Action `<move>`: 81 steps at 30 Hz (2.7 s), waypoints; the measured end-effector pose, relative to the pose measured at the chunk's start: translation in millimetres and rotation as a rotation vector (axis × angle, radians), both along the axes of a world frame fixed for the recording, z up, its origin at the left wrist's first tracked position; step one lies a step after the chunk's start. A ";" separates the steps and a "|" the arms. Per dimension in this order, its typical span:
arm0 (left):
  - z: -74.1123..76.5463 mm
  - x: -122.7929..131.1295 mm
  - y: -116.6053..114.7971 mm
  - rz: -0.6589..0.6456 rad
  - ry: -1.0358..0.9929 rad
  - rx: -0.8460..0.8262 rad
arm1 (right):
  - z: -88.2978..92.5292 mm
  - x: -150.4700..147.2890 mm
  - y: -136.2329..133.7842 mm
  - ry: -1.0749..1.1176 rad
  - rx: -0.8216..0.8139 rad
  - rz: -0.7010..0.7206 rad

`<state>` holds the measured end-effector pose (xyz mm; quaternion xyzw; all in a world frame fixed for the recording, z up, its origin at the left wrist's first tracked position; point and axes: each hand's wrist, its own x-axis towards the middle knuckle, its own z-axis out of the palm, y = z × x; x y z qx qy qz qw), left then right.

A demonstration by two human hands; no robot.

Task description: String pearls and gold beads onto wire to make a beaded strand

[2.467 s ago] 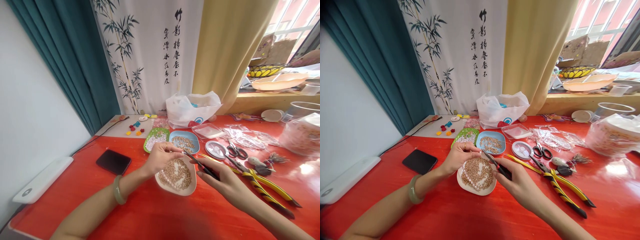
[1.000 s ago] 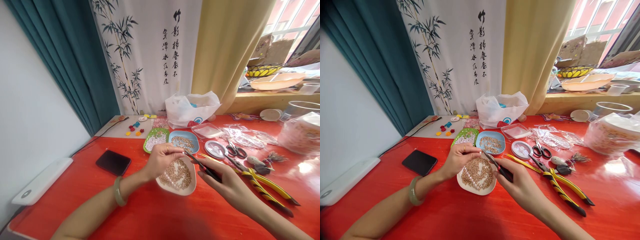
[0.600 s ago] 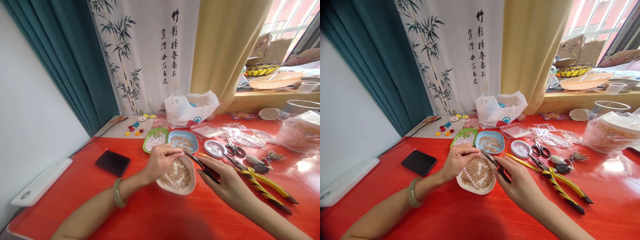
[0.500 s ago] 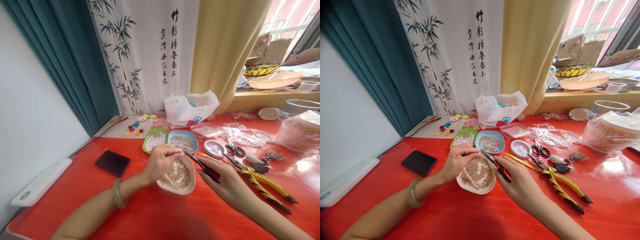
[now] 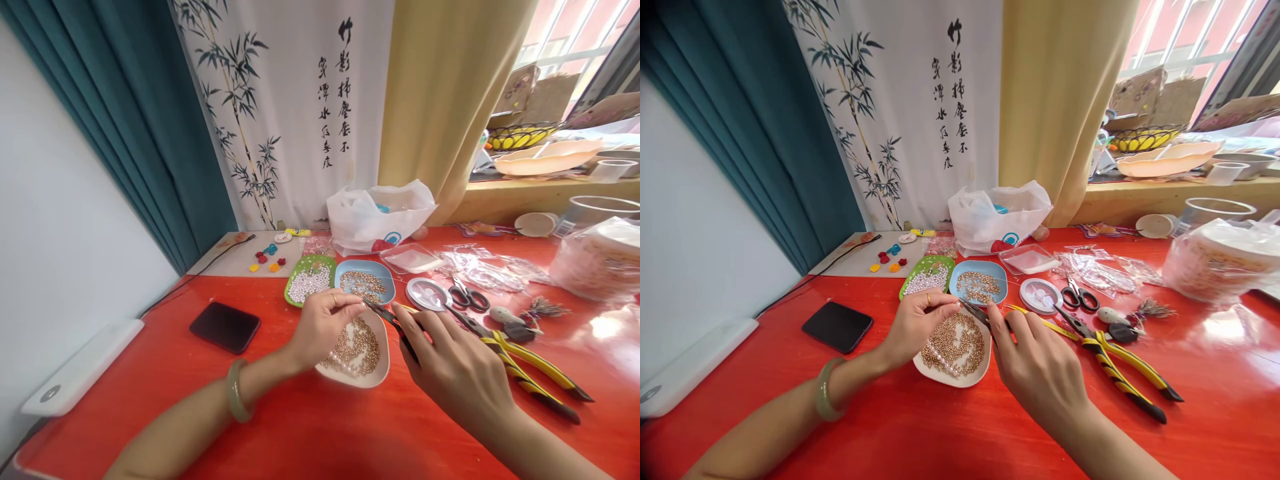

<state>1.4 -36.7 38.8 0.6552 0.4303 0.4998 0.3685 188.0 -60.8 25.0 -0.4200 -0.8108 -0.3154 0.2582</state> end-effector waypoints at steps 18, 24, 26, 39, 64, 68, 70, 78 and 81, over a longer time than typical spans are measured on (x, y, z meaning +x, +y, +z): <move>-7.7 1.0 9.8 -0.075 -0.415 -0.333 | 27.3 -2.7 -1.8 1.201 -1.683 0.476; -7.3 1.2 8.8 -0.087 -0.426 -0.358 | 27.8 -2.8 -2.9 1.245 -1.720 0.526; -7.7 1.2 8.9 -0.089 -0.428 -0.350 | 26.6 -2.6 -2.9 1.237 -1.728 0.535; -5.8 1.2 8.6 -0.062 -0.394 -0.310 | 26.8 -2.4 -2.5 1.296 -1.745 0.516; -4.7 1.0 4.8 -0.051 -0.369 -0.252 | 26.7 -3.4 -5.8 1.374 -1.747 0.505; -6.2 1.8 3.7 -0.036 -0.344 -0.216 | 25.6 -4.0 -4.6 1.279 -1.641 0.412; -6.5 2.1 2.9 -0.015 -0.321 -0.208 | 27.1 -4.5 -4.8 1.203 -1.565 0.350; -1.2 3.6 -3.1 0.017 -0.267 -0.215 | 22.1 -4.3 -8.3 0.696 -0.980 0.283; 2.0 2.1 -2.2 -0.027 -0.261 -0.225 | 18.3 -1.8 -6.8 0.621 -0.894 0.301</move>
